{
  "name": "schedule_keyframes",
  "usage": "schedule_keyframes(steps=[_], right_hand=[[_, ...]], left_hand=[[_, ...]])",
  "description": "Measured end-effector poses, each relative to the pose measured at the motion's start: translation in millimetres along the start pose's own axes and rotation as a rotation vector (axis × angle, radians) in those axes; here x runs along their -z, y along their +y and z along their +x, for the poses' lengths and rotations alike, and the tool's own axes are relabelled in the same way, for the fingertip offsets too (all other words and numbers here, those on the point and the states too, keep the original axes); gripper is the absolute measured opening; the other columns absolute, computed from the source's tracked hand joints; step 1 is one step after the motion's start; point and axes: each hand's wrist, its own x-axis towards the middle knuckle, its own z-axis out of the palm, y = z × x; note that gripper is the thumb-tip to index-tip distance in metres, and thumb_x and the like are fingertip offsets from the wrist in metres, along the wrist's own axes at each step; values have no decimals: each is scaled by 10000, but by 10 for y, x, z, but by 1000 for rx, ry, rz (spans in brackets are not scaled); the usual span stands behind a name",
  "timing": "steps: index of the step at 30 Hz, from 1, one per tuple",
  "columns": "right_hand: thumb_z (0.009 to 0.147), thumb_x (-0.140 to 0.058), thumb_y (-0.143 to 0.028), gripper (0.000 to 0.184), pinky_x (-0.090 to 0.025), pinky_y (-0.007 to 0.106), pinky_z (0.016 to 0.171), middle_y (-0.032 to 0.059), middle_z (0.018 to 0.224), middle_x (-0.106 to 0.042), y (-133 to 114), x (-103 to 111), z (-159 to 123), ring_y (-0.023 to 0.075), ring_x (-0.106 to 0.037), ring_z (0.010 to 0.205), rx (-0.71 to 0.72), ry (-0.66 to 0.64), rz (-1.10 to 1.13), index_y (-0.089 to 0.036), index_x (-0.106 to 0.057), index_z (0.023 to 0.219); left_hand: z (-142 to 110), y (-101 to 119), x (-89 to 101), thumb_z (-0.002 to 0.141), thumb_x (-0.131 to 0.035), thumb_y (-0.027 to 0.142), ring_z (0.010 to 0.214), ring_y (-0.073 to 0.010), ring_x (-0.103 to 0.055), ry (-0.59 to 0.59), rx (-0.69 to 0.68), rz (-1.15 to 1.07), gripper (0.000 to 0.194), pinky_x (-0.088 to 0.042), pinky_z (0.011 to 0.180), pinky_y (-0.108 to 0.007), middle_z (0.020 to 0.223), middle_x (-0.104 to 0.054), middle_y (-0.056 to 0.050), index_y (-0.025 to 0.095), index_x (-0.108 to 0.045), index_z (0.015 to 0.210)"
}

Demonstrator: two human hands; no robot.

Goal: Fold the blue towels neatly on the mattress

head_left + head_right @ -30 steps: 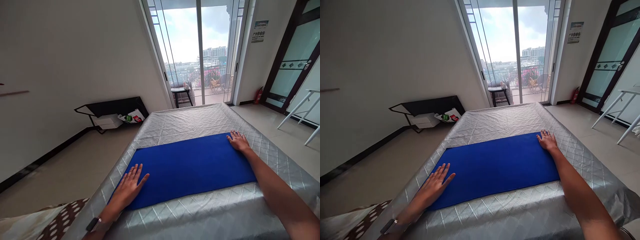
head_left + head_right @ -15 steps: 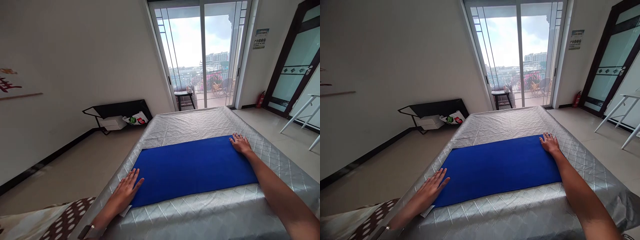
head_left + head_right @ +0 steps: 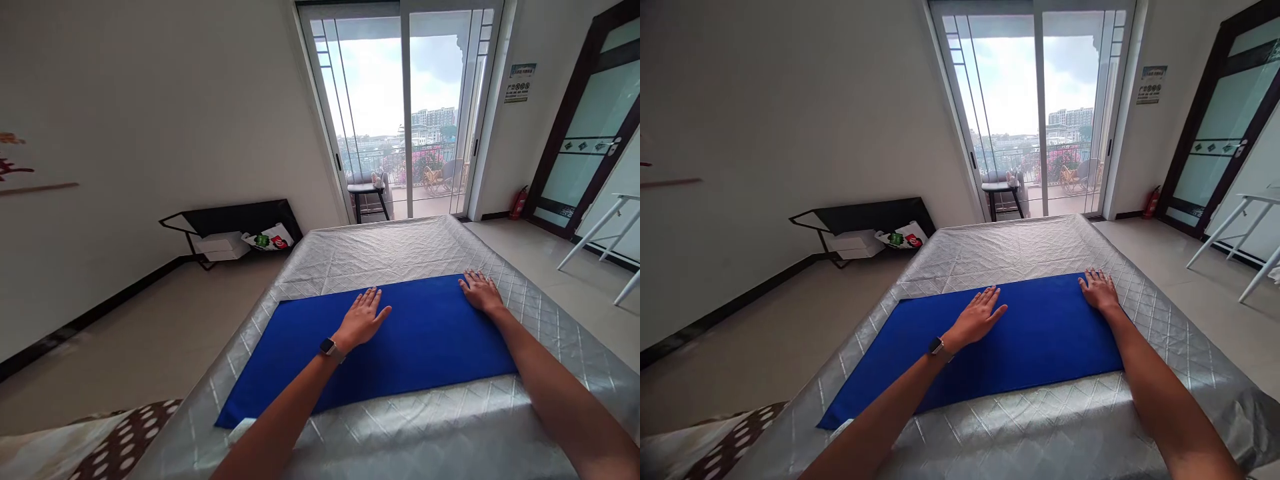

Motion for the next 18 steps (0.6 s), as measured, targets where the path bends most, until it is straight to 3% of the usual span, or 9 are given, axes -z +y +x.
schedule_keyframes(steps=[3, 7, 9, 12, 15, 18], right_hand=[[1038, -132, -458, 647, -159, 514, 1253, 65, 1683, -246, 9, -4, 1, 242, -175, 1557, 11, -5, -11, -196, -272, 1612], [1043, -118, -444, 649, -144, 482, 1261, 61, 1686, -234, 5, -18, 13, 226, -150, 1562, -2, -30, -35, -173, -267, 1613], [1041, -125, -458, 652, -151, 486, 1260, 59, 1685, -241, 11, -39, 28, 232, -156, 1561, -3, -30, -35, -180, -270, 1613], [1037, -123, -502, 665, -154, 505, 1257, 53, 1681, -256, 38, -82, 57, 245, -177, 1556, 4, -22, -17, -207, -273, 1614], [1031, -135, -518, 670, -146, 521, 1257, 50, 1680, -257, 60, -99, 70, 256, -177, 1556, 10, -23, -11, -220, -266, 1617], [1029, -151, -511, 675, -142, 513, 1260, 53, 1681, -253, 41, -59, 47, 252, -170, 1558, 1, -40, -16, -201, -247, 1621]], left_hand=[[261, 116, -57, 1005, -151, 670, 1546, -280, -208, -39, 63, -19, 832, -206, 1260, -474, 1649, -285, -160, 89, -332, 1573], [313, -151, -121, 1006, -158, 663, 1548, -287, -197, -82, 96, -23, 825, -209, 1249, -496, 1649, -274, -174, 89, -321, 1576], [219, -449, -128, 1007, -159, 658, 1543, -278, -223, -92, 83, -7, 799, -221, 1241, -488, 1646, -296, -165, 124, -335, 1575], [-54, -1067, -101, 1006, -150, 647, 1531, -274, -268, -78, 149, 40, 769, -248, 1226, -481, 1632, -343, -160, 164, -372, 1561], [-405, -1723, -43, 1010, -114, 585, 1522, -293, -290, -80, 300, 83, 764, -284, 1207, -508, 1623, -348, -188, 119, -358, 1565], [-676, -2157, 13, 1002, -107, 542, 1525, -307, -276, -71, 381, 110, 779, -289, 1206, -514, 1628, -317, -208, 53, -321, 1569]])
